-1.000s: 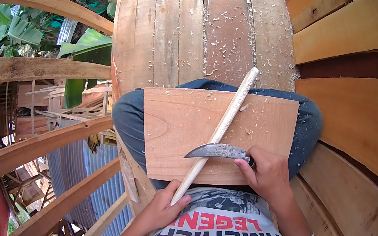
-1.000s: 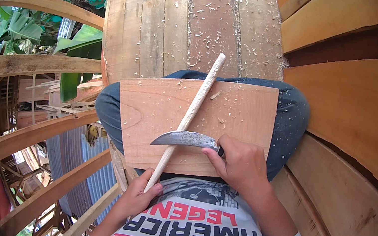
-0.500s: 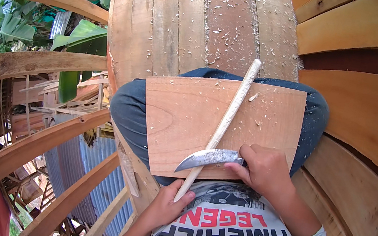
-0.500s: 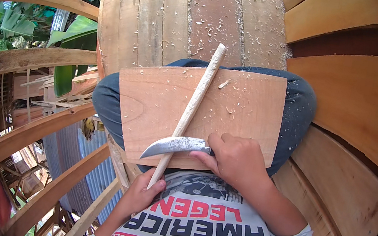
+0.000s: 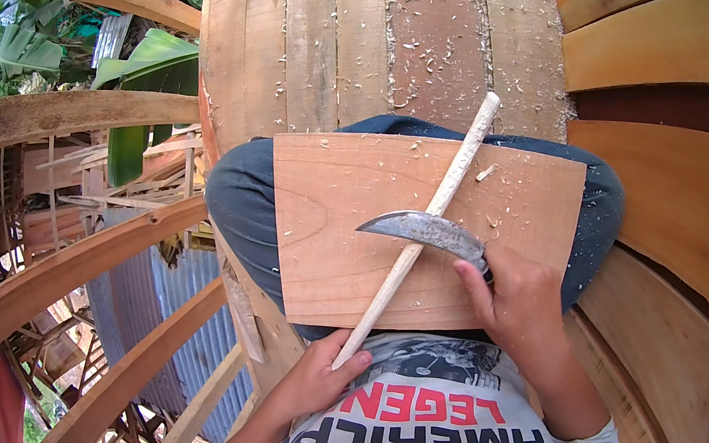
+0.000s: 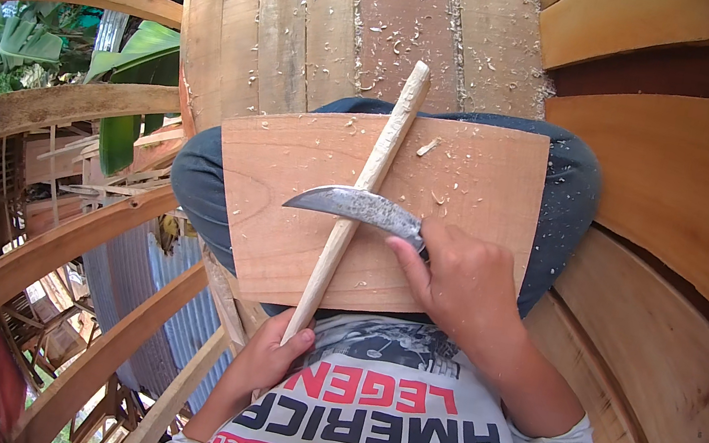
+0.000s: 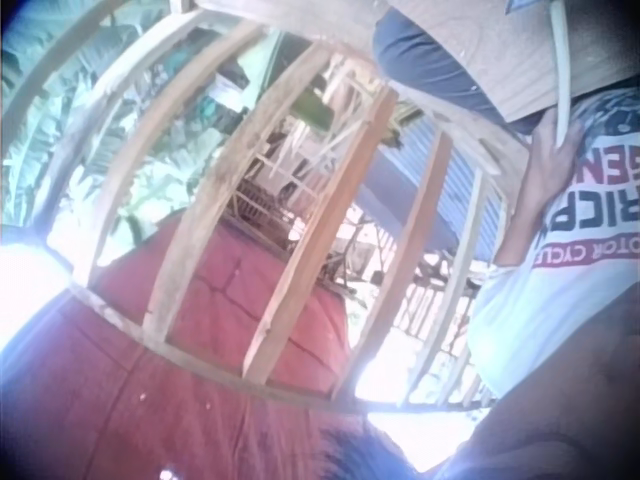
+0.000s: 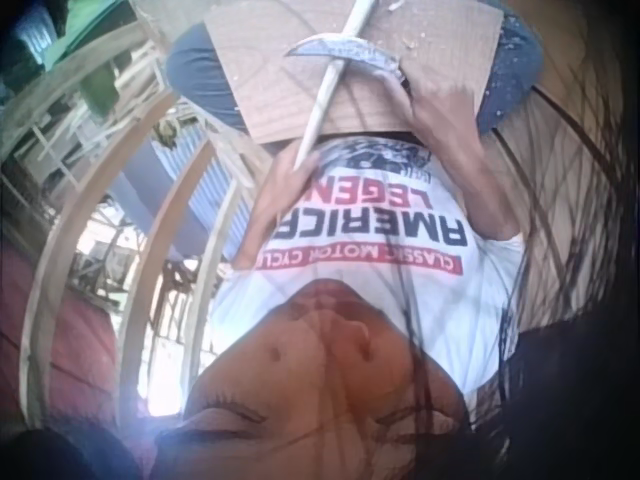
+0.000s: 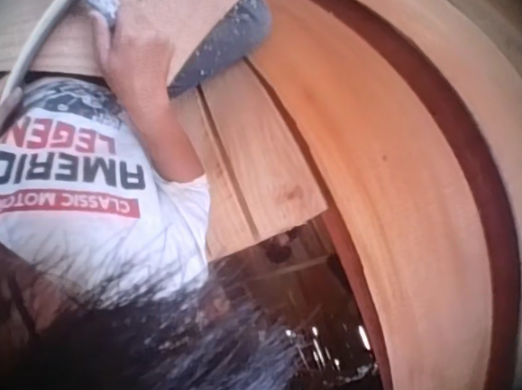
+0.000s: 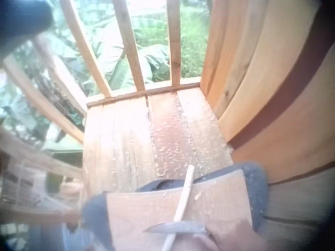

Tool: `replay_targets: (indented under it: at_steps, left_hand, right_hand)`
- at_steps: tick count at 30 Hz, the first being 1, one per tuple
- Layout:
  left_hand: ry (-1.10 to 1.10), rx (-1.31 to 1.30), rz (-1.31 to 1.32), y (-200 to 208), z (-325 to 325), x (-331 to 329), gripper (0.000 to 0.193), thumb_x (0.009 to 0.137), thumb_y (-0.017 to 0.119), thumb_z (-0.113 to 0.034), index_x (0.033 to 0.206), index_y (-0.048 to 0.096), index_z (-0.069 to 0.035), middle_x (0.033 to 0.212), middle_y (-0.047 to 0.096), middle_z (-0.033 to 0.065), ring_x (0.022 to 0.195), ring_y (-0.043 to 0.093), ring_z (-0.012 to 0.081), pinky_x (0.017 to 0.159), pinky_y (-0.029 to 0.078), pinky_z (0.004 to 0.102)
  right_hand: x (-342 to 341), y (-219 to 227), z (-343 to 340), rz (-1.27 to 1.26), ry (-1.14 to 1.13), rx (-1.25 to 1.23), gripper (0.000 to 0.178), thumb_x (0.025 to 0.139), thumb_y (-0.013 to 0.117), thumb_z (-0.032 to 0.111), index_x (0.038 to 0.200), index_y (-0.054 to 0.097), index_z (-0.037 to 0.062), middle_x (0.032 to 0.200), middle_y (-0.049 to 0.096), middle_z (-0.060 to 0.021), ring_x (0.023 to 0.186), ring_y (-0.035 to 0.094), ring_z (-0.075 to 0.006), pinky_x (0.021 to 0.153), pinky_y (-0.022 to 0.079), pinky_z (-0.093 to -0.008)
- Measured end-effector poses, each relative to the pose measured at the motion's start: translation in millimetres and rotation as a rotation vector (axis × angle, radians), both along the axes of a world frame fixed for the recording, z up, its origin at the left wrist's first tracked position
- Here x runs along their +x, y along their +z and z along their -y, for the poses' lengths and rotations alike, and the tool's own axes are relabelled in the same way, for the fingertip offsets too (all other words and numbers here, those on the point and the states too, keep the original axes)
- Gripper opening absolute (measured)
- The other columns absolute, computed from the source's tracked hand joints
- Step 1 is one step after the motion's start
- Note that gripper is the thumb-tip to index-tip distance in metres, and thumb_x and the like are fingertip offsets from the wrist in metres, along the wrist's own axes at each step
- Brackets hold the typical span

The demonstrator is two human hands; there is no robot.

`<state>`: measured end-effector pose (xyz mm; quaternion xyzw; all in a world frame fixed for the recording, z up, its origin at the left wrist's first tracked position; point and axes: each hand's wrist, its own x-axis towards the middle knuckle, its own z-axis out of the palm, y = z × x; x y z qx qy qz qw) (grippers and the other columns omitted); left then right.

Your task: The person sits cross-legged and uses a curved knife to shave and shape a long, thin piece of wood held in their left hand. They repeatedly scrape the wood to remove bark and smooth the surface, rotating the piece to work on different sides.

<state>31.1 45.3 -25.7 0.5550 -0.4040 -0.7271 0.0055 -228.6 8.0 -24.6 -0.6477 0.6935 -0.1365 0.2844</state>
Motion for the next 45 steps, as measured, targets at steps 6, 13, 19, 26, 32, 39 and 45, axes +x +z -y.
replay_targets:
  at_steps: [6,13,19,26,32,39,45]
  left_hand:
    - [0.011,0.037,0.029,2.2,0.4,-1.3,0.037,0.09,0.058,-0.029,0.1,0.054,0.006,0.069,0.056,0.0048,0.064,0.048,0.0089,0.056,0.042,0.0263]
    - [0.042,-0.151,-0.033,-2.2,1.3,-6.2,0.037,0.088,0.059,-0.028,0.098,0.055,0.008,0.068,0.055,0.0069,0.065,0.049,0.012,0.059,0.043,0.0298]
    - [-0.009,0.02,0.014,-4.7,2.2,0.2,0.037,0.088,0.061,-0.027,0.102,0.055,0.007,0.075,0.057,0.0072,0.071,0.049,0.0112,0.064,0.044,0.0277]
    - [-0.036,0.055,0.017,-7.0,2.5,1.4,0.04,0.087,0.062,-0.028,0.104,0.055,0.007,0.074,0.057,0.0055,0.069,0.048,0.0102,0.062,0.043,0.0268]
    - [0.035,0.133,-0.005,-6.0,0.7,2.4,0.034,0.085,0.064,-0.025,0.099,0.056,0.005,0.07,0.054,0.0021,0.067,0.045,0.0073,0.059,0.041,0.0247]
    - [0.036,0.108,-0.037,-5.5,4.4,-1.5,0.031,0.085,0.065,-0.024,0.094,0.055,0.004,0.07,0.052,0.0003,0.067,0.044,0.007,0.06,0.039,0.0239]
    - [0.013,0.054,-0.03,-6.4,2.0,-4.6,0.032,0.084,0.062,-0.034,0.082,0.05,-0.004,0.069,0.043,-0.0032,0.065,0.039,0.0062,0.056,0.033,0.0229]
  right_hand:
    - [-5.6,-9.2,2.4,0.011,0.093,-0.059,0.036,0.085,0.062,0.038,0.07,0.055,0.0069,0.05,0.053,-0.0093,0.045,0.056,-0.0299,0.044,0.044,-0.0383]
    - [15.5,2.7,-17.8,0.114,0.409,0.107,0.038,0.086,0.061,0.037,0.068,0.057,0.0044,0.05,0.054,-0.0154,0.045,0.058,-0.0322,0.043,0.044,-0.04]
    - [-19.6,4.1,8.6,-0.1,-0.154,0.002,0.035,0.084,0.064,0.037,0.072,0.061,0.0047,0.051,0.056,-0.0151,0.049,0.06,-0.0327,0.046,0.046,-0.0405]
    - [-24.7,11.8,10.3,0.301,-0.372,0.292,0.024,0.083,0.067,0.025,0.085,0.061,0.0017,0.056,0.058,-0.0142,0.049,0.058,-0.0287,0.05,0.044,-0.0347]
    - [-32.4,6.9,-12.0,0.728,0.114,0.408,0.024,0.084,0.067,0.017,0.097,0.06,-0.0018,0.08,0.064,-0.0181,0.071,0.063,-0.0221,0.065,0.047,-0.0298]
    - [-27.9,-0.5,-21.7,0.821,0.13,0.447,0.028,0.08,0.071,0.012,0.102,0.063,-0.0041,0.088,0.067,-0.0149,0.078,0.063,-0.0163,0.07,0.048,-0.0278]
    - [-30.7,1.1,-16.6,0.67,-0.055,0.327,0.028,0.077,0.072,0.011,0.098,0.064,-0.0054,0.084,0.067,-0.017,0.075,0.064,-0.0174,0.067,0.049,-0.0268]
